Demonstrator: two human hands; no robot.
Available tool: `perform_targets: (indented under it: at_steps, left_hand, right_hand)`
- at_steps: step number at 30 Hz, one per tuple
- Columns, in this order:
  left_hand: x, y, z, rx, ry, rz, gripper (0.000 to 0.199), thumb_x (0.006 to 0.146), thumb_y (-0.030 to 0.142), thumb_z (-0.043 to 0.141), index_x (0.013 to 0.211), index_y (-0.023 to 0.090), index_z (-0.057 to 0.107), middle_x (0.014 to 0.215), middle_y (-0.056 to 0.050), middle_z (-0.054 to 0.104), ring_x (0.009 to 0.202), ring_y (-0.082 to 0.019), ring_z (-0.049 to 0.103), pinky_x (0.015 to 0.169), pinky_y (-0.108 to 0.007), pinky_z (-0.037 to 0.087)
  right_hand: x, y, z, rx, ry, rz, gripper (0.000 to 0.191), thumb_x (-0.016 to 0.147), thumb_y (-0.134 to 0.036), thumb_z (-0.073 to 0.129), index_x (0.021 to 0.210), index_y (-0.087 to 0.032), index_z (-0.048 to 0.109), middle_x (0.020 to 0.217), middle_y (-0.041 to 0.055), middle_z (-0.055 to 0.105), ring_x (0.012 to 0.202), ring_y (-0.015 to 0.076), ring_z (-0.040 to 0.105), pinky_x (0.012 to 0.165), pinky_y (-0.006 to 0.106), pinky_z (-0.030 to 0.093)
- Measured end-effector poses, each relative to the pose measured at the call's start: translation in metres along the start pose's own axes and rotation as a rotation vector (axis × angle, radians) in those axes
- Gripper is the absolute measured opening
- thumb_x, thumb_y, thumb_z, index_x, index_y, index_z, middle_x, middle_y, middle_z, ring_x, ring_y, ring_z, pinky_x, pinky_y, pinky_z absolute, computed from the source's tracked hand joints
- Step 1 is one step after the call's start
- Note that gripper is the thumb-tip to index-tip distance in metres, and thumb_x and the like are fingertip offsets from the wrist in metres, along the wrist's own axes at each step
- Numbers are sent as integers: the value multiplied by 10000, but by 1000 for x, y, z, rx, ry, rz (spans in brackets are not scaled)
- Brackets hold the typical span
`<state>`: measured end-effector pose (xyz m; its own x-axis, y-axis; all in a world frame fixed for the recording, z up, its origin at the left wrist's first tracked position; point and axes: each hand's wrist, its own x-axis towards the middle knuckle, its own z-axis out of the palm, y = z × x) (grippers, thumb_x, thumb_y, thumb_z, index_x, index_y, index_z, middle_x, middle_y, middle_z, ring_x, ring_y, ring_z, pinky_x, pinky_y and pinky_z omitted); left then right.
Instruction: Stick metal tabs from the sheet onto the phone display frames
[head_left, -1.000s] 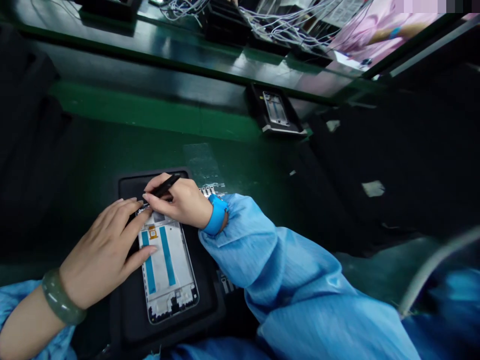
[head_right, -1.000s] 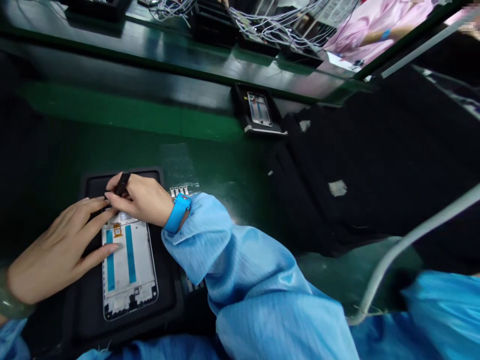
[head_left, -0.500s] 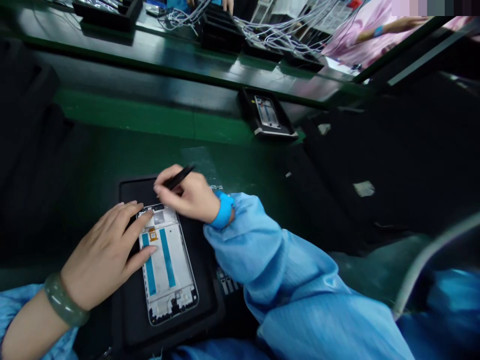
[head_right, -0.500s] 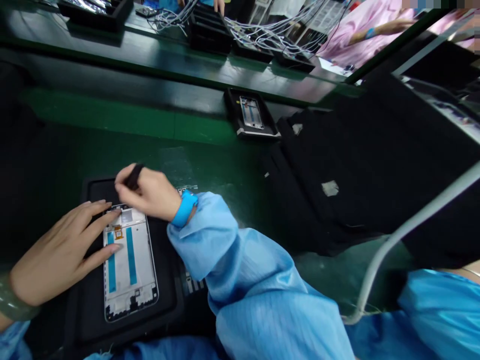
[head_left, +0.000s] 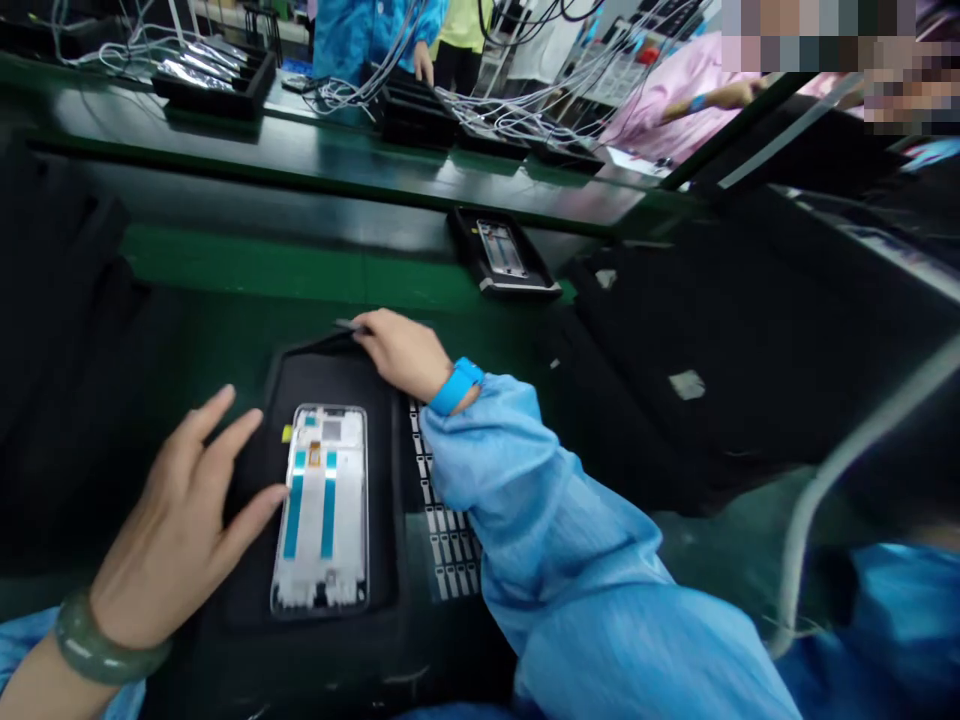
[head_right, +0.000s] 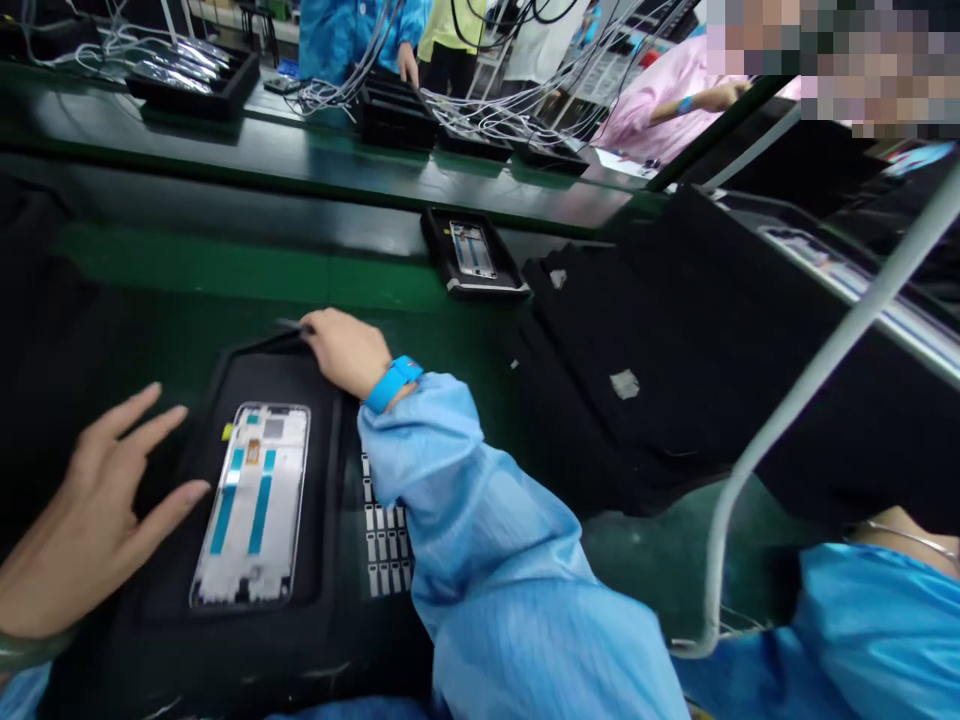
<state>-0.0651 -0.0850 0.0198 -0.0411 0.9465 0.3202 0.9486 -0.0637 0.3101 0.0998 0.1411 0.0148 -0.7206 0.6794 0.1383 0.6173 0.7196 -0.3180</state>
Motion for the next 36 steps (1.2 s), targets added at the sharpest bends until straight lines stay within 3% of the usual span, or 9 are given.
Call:
perform_targets:
  at_steps: [3, 6, 10, 14, 17, 23, 26, 29, 36]
  left_hand:
    - [3, -4, -9, -79, 118, -155, 573, 876, 436, 451, 1393, 261, 279, 1469, -102, 262, 1308, -340, 356, 981, -494, 458]
    - [3, -10, -9, -105, 105, -215, 554, 878, 439, 435, 1391, 300, 279, 1464, -78, 268, 1299, -337, 366, 959, -491, 477]
    - [1, -16, 2, -89, 68, -181, 571, 858, 475, 466, 1365, 241, 345, 1416, -131, 335, 1245, -340, 427, 940, -543, 481]
    - [2, -18, 8, -84, 27, -161, 558, 872, 470, 439, 1361, 219, 346, 1392, -150, 352, 1258, -342, 410, 971, -583, 432]
    - [2, -19, 8, -93, -26, -193, 555, 871, 493, 424, 1356, 234, 346, 1391, -144, 351, 1259, -347, 413, 948, -570, 458]
    - [-5, -26, 8, -61, -93, -161, 570, 858, 525, 421, 1370, 296, 322, 1402, -114, 348, 1248, -343, 435, 870, -527, 524]
    - [-8, -26, 12, -44, -98, -104, 583, 861, 541, 398, 1380, 289, 315, 1396, -114, 354, 1245, -334, 434, 892, -534, 507]
    - [-10, -23, 16, -36, -103, -116, 583, 864, 572, 363, 1376, 296, 327, 1401, -91, 357, 1258, -315, 418, 940, -539, 475]
    - [-7, -24, 20, -65, -121, -131, 586, 856, 593, 361, 1354, 284, 351, 1384, -89, 384, 1272, -303, 408, 980, -557, 438]
  right_hand:
    - [20, 40, -12, 129, 158, 402, 291, 925, -332, 419, 1100, -157, 571, 1061, 105, 646, 981, 230, 599, 835, 324, 441]
    - [45, 73, -18, 153, 211, 577, 340, 958, -253, 283, 1125, -101, 538, 1046, 152, 643, 958, 217, 614, 813, 321, 461]
    - [82, 83, -11, 178, 197, 627, 345, 963, -219, 258, 1149, -69, 508, 1057, 182, 628, 888, 190, 633, 726, 298, 498]
    - [119, 60, 6, 216, 132, 552, 355, 975, -263, 266, 1095, -81, 547, 937, 116, 656, 687, 119, 636, 619, 231, 514]
    - [134, 50, 5, 168, 119, 464, 359, 972, -349, 312, 1105, -140, 572, 979, 78, 652, 751, 114, 643, 657, 223, 526]
    - [77, 109, -45, -194, 128, 609, 286, 938, -174, 412, 1165, -73, 552, 1289, 181, 475, 1070, 202, 576, 937, 357, 433]
    - [29, 151, -63, -350, 53, 735, 284, 939, -281, 465, 1147, -110, 557, 1199, 89, 541, 1026, 170, 582, 911, 354, 459]
    - [3, 174, -66, -454, -12, 742, 323, 907, -305, 527, 1180, -133, 532, 1183, 100, 555, 1011, 185, 582, 859, 392, 495]
    - [17, 143, -65, -524, -72, 472, 315, 918, -235, 462, 1207, -133, 536, 1190, 157, 560, 1024, 265, 599, 817, 395, 483]
